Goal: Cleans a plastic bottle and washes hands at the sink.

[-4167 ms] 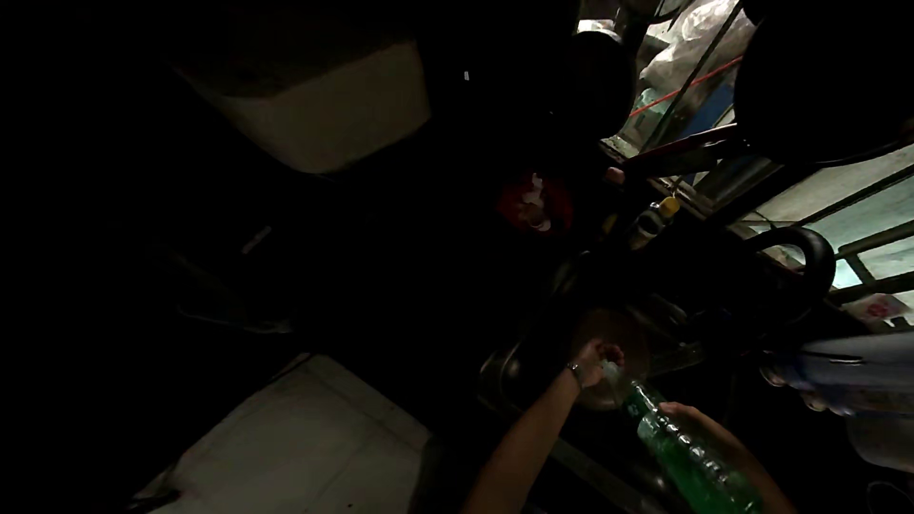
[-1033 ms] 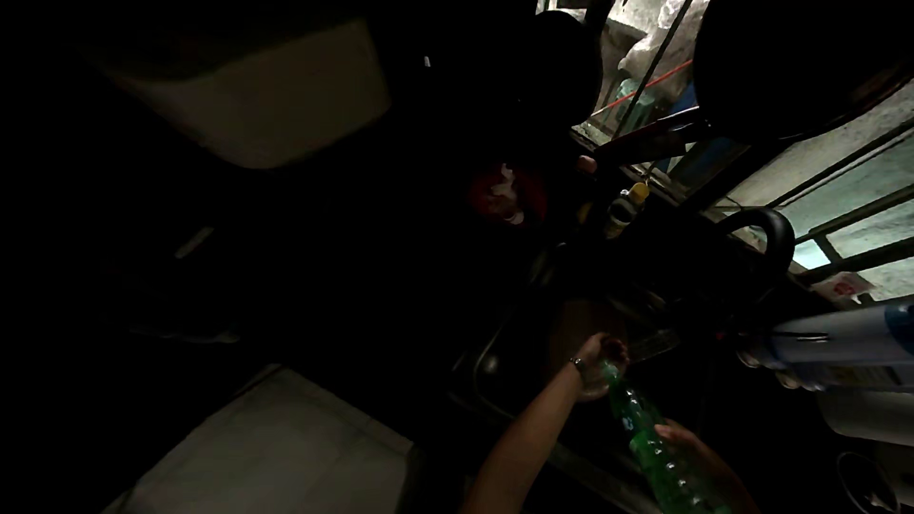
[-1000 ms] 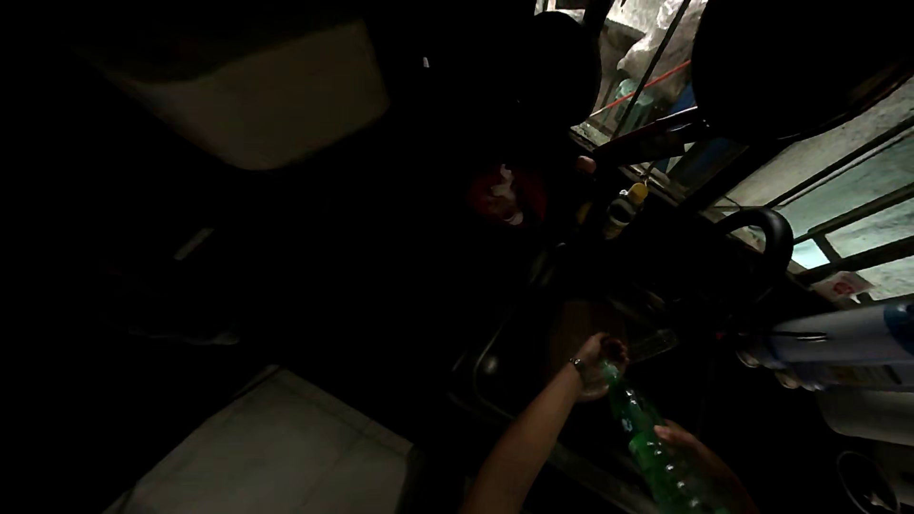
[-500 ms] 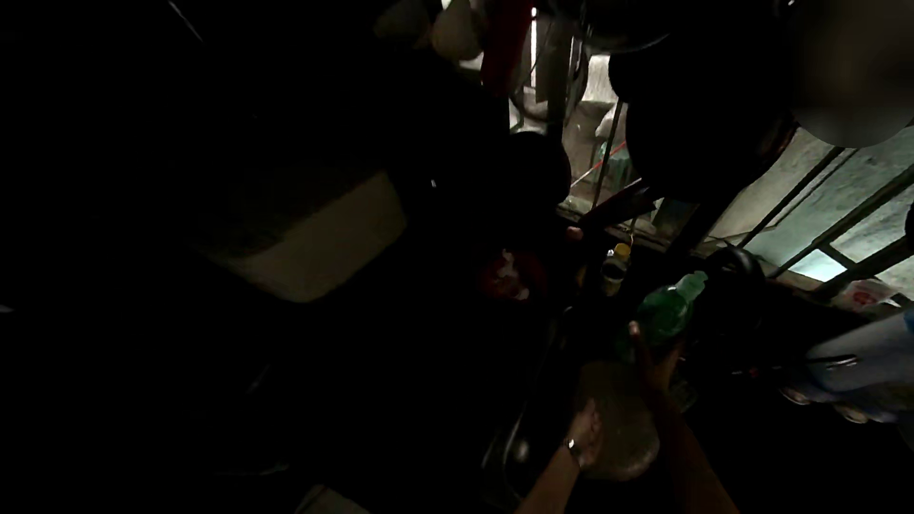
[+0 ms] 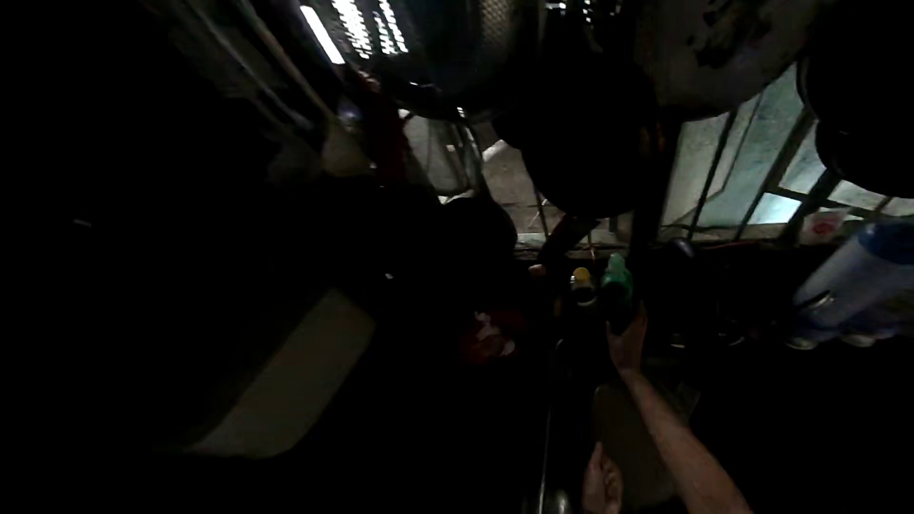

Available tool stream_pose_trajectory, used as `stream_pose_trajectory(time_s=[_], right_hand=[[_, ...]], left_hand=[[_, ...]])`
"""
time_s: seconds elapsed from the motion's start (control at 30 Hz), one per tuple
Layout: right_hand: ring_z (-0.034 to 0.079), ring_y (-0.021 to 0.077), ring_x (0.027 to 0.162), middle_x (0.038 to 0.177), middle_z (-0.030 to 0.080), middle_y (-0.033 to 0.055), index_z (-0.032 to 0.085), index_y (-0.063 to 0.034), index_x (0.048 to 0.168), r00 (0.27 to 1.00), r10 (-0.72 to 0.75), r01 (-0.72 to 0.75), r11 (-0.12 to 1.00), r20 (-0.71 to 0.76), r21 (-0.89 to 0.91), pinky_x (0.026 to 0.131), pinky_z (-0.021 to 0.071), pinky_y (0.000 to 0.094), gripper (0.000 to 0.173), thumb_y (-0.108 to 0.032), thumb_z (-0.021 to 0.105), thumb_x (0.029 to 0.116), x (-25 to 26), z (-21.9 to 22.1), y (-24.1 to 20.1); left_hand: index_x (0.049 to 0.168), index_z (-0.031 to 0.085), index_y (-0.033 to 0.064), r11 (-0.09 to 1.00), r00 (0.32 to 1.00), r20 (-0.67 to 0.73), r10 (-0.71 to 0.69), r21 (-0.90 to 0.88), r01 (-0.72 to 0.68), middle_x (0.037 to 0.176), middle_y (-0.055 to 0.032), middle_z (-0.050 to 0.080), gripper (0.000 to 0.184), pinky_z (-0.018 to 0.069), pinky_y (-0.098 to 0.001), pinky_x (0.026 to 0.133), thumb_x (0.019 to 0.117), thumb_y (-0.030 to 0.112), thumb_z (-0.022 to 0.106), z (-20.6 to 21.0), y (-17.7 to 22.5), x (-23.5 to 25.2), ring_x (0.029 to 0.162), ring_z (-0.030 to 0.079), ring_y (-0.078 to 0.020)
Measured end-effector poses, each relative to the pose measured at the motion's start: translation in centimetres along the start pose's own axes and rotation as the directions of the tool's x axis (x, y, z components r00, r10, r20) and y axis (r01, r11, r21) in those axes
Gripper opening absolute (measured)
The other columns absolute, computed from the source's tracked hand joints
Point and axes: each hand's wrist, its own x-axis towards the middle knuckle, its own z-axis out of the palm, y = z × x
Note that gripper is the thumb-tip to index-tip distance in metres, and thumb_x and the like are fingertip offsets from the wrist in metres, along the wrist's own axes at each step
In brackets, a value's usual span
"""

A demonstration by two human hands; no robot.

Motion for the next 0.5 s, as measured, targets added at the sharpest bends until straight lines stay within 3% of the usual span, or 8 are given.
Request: stream_pose_trajectory(time_s=[0.07, 0.13, 0.2, 0.23, 0.27, 0.33, 0.43, 0.5], right_hand=[[0.038, 0.0443, 0.146, 0.154, 0.038, 0.0348, 0.042, 0.0132, 0.147, 0.975, 0.122, -0.133, 0.990, 0.187, 0.051, 0.121, 0.0325, 0.0471, 0.061, -0.017, 0.065, 0.0984, -5.4, -3.1, 0.4], [0.045, 0.0348, 0.143, 0.152, 0.046, 0.0277, 0.046, 0.0083, 0.147, 0.812, 0.311, -0.413, 0.904, 0.494, 0.110, 0.120, 0.0357, 0.0437, 0.046, -0.018, 0.048, 0.1087, -11.0, -6.2, 0.3], [0.046, 0.0345, 0.142, 0.152, 0.043, 0.0308, 0.039, 0.0120, 0.149, 0.650, 0.281, -0.549, 0.816, 0.706, 0.182, 0.118, 0.0367, 0.0413, 0.047, -0.017, 0.036, 0.1121, -15.1, -8.1, 0.4], [0.048, 0.0344, 0.140, 0.151, 0.042, 0.0348, 0.035, 0.0164, 0.148, 0.630, 0.178, -0.477, 0.856, 0.756, 0.196, 0.115, 0.0397, 0.0364, 0.049, -0.017, 0.031, 0.1124, -15.8, -8.8, 0.8], [0.048, 0.0340, 0.140, 0.151, 0.041, 0.0367, 0.033, 0.0191, 0.147, 0.593, 0.159, -0.425, 0.895, 0.789, 0.139, 0.113, 0.0420, 0.0327, 0.048, -0.013, 0.028, 0.1120, -15.4, -9.9, 0.0], [0.041, 0.0226, 0.146, 0.161, 0.037, 0.0207, 0.031, 0.0069, 0.156, 0.407, 0.536, -0.704, 0.700, 0.740, -0.121, 0.120, 0.0318, 0.0328, 0.045, -0.006, 0.024, 0.1126, -12.7, -12.0, -6.2], [0.055, 0.0289, 0.130, 0.145, 0.049, 0.0314, 0.038, 0.0115, 0.148, 0.638, 0.306, -0.682, 0.649, 0.706, 0.336, 0.106, 0.0465, 0.0347, 0.048, -0.019, 0.028, 0.1135, -14.8, -12.8, -2.4], [0.050, 0.0290, 0.135, 0.150, 0.044, 0.0309, 0.036, 0.0109, 0.150, 0.570, 0.418, -0.767, 0.580, 0.708, 0.275, 0.112, 0.0394, 0.0354, 0.046, -0.015, 0.029, 0.1132, -12.7, -15.1, -5.1]], left_hand=[[0.070, 0.038, 0.0173, 0.988, 0.993, -0.062, 0.097, 0.126, -0.089, 0.045, 0.0070, 0.033, 0.050, 0.0302, -0.0165, 0.032, 0.1133, 0.040, 0.024, 1.1, 0.3, 1.1, 0.032, 0.032, -0.0032], [0.075, 0.042, 0.0118, 0.893, 0.935, -0.163, 0.314, 0.385, -0.233, 0.051, 0.0030, 0.038, 0.051, 0.0353, -0.0187, 0.038, 0.1137, 0.039, 0.023, 3.1, 0.5, 1.8, 0.038, 0.037, -0.0049], [0.112, 0.060, -0.0121, 0.694, 0.878, -0.074, 0.473, 0.645, -0.320, 0.100, -0.0233, 0.063, 0.047, 0.0502, -0.0368, 0.084, 0.1142, 0.023, 0.028, 4.7, 0.6, 0.7, 0.090, 0.060, -0.0246], [0.132, 0.053, -0.0164, 0.615, 0.896, 0.028, 0.443, 0.718, -0.326, 0.129, -0.0321, 0.058, 0.044, 0.0434, -0.0430, 0.106, 0.1133, 0.016, 0.029, 5.5, 0.4, -0.3, 0.120, 0.057, -0.0343], [0.141, 0.046, -0.0158, 0.555, 0.914, 0.084, 0.398, 0.771, -0.313, 0.143, -0.0341, 0.050, 0.045, 0.0363, -0.0461, 0.115, 0.1130, 0.014, 0.029, 6.5, -0.1, -1.0, 0.134, 0.049, -0.0386], [0.152, 0.032, -0.0115, 0.508, 0.931, 0.171, 0.323, 0.798, -0.323, 0.154, -0.0329, 0.037, 0.051, 0.0306, -0.0465, 0.119, 0.1140, 0.021, 0.025, 7.2, -1.4, -1.0, 0.144, 0.039, -0.0392], [0.148, 0.035, -0.0152, 0.339, 0.891, 0.249, 0.380, 0.859, -0.385, 0.149, -0.0370, 0.043, 0.050, 0.0402, -0.0464, 0.114, 0.1140, 0.019, 0.024, 6.6, -1.7, -0.9, 0.139, 0.046, -0.0434], [0.153, 0.031, -0.0107, 0.259, 0.971, 0.123, 0.206, 0.950, -0.175, 0.158, -0.0279, 0.035, 0.045, 0.0306, -0.0418, 0.119, 0.1128, 0.009, 0.025, 11.2, 0.2, -5.4, 0.146, 0.037, -0.0341]])
